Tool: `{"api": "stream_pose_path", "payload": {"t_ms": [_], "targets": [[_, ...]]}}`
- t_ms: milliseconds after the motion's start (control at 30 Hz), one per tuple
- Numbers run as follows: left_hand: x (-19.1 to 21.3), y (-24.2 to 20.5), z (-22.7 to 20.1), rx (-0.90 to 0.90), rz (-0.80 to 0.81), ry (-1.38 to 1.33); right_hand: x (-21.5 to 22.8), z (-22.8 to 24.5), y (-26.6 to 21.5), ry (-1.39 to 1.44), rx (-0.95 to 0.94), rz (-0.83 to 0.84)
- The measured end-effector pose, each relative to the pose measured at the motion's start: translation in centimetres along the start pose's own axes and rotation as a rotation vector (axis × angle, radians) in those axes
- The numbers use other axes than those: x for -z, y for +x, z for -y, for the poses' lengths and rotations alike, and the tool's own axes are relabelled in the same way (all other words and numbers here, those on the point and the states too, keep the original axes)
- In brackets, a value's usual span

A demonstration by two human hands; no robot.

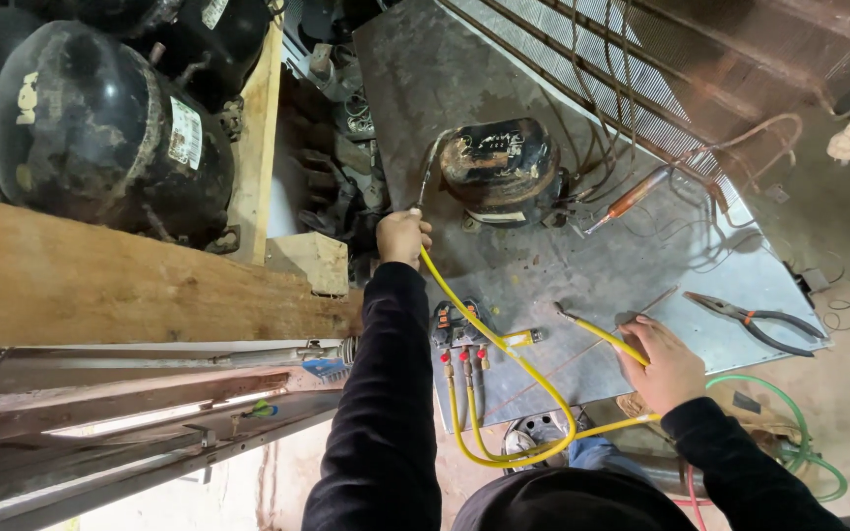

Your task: The person connects a yellow hose to a refrigerant manifold gauge set and then to a pink refrigerant cylinder. They then use a sponge to wipe a black compressor unit while holding the cylinder.

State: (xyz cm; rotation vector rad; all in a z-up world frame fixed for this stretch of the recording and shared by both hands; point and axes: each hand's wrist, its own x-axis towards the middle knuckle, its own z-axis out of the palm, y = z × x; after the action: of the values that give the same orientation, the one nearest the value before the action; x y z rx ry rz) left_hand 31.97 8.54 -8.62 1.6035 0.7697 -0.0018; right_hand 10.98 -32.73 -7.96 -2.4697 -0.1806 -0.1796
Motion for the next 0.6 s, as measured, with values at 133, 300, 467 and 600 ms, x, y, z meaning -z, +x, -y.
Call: {"api": "stream_pose_path", "payload": {"t_ms": [133,300,467,600], "targets": [[-0.5,-1.4,-1.5,-0.280,-0.194,0.393,0.1,0.3,0.3,-0.019,-0.025,0.012],[-2.0,-5.1,-3.4,-0.451,-0.339,0.603,0.3,0.2,0.3,-0.012,0.020,0.004],[-1.7,-3.4,-1.2,-0.539,-0.379,0.539,0.1,0.1,0.1,-0.007,0.009,-0.005],[-0.5,-0.5,1.1,0.105,-0.079,-0.150,0.2,0.1,0.3,0.000,0.005,0.003]]}}
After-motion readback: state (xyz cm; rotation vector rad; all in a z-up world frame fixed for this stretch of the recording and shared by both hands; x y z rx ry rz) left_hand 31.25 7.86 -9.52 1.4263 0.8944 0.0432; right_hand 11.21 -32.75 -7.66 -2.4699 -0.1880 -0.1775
